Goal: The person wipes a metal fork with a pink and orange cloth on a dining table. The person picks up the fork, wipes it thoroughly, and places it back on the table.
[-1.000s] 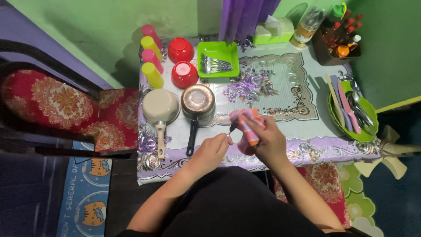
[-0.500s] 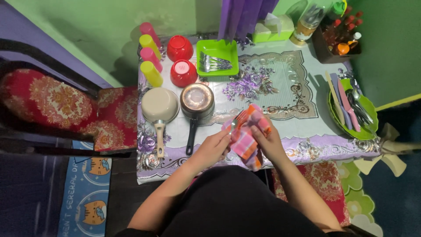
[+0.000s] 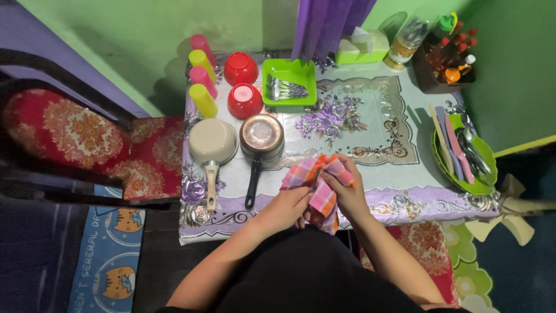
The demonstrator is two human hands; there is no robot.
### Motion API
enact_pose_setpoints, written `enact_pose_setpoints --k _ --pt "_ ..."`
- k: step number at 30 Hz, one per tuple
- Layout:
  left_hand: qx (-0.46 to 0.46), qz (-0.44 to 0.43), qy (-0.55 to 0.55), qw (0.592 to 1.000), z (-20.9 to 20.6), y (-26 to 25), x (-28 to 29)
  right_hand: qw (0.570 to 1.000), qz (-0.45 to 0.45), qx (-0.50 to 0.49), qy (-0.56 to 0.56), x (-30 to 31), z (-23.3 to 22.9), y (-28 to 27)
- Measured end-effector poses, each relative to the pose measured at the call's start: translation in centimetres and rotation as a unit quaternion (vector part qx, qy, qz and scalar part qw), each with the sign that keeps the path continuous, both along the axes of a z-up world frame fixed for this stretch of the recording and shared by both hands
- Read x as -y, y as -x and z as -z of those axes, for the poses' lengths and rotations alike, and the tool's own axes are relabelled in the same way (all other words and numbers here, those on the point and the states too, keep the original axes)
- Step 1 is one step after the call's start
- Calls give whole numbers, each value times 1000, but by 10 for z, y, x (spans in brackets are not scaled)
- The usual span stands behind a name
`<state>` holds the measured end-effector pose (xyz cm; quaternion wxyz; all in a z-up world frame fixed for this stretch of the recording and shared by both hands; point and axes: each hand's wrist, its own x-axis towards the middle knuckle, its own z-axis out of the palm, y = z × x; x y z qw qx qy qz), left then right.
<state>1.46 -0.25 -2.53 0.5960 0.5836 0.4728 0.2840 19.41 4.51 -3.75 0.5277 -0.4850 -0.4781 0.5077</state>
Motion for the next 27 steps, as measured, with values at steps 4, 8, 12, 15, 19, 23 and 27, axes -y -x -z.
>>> enact_pose_setpoints --k 4,8,12,15,19,23,27 --pt "23 -20 37 999 5 4 3 1000 31 3 5 -5 -1 7" --pt "-46 -79 83 992 -2 31 11 991 100 -61 67 -18 0 -6" --pt "-150 -129 101 975 39 61 30 989 91 -70 94 -49 73 -48" --pt "-194 -156 101 963 66 76 60 997 48 -7 60 -58 86 -56" --pt "-242 -164 86 953 127 104 102 995 8 89 35 -70 118 -69" --pt "-312 -197 167 914 199 127 163 988 -6 130 88 -86 144 -67" --pt "-392 -140 327 849 296 156 259 977 -32 188 96 -107 174 -68"
